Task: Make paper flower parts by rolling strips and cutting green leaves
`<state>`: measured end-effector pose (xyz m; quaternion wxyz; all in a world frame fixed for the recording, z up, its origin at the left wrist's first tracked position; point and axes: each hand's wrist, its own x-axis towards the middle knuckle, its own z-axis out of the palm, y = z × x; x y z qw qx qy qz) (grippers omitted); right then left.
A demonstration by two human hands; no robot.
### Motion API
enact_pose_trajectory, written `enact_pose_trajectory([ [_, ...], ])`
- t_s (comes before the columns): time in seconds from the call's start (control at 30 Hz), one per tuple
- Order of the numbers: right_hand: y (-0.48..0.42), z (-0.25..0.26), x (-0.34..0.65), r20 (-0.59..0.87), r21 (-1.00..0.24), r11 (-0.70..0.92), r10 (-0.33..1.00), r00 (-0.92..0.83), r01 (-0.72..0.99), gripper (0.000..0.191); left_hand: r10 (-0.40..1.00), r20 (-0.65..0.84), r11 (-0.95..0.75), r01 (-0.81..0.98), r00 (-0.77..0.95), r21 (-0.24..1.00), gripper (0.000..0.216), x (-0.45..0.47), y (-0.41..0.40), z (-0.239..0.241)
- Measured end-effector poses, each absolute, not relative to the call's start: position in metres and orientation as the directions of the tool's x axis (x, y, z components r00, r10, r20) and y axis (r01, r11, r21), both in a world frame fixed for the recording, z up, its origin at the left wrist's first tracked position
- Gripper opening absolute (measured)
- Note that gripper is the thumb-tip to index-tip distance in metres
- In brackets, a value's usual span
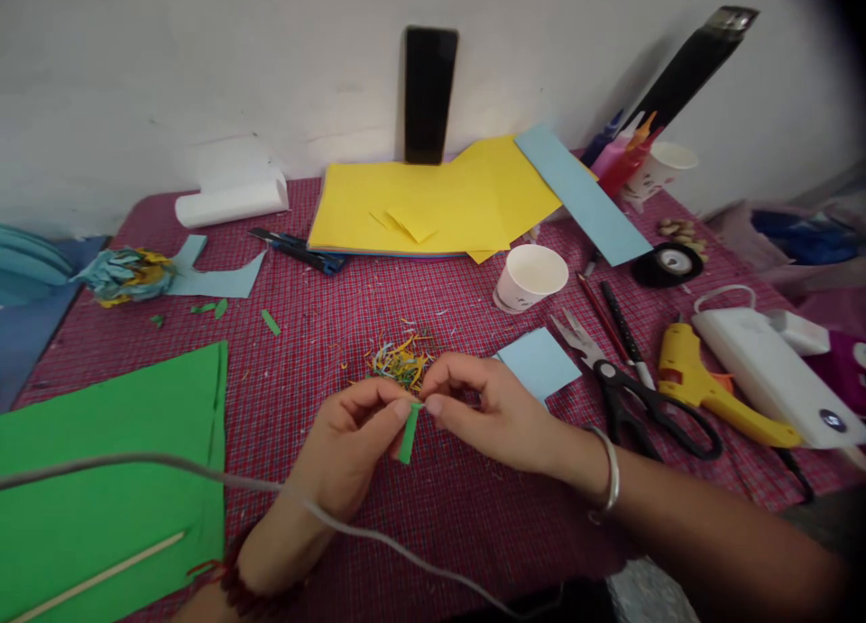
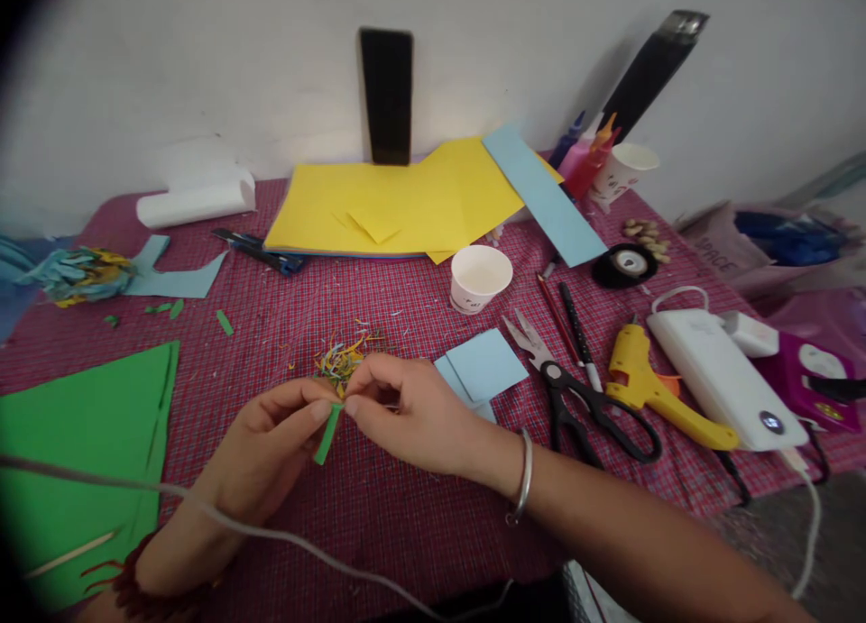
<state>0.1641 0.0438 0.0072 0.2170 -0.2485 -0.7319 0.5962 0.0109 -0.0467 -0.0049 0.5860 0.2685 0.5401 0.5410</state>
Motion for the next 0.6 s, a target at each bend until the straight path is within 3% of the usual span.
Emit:
enact_pose_trajectory([
  [0.23, 0.0421, 0.0047, 0.1671, 0.028, -0.978, 0.18, 0.621, -0.783, 0.108, 0.004, 0.958, -0.232, 0.227, -0.05, -0.17, 0.973, 0.017, 0.0084, -0.0466, -0.0005],
  [0.4, 0.0414, 0.0062, 0.1673, 0.073, -0.948, 0.285, 0.627, -0.776, 0.141, 0.009, 0.958, -0.226, 0.229, -0.005, -0.178, 0.973, 0.015, 0.009, -0.0455, -0.0008],
  [0.6, 0.0416, 0.0041, 0.167, 0.211, -0.87, 0.477, 0.591, -0.779, 0.127, 0.011, 0.951, -0.257, 0.246, -0.081, -0.174, 0.966, 0.007, 0.0105, -0.0469, -0.009],
])
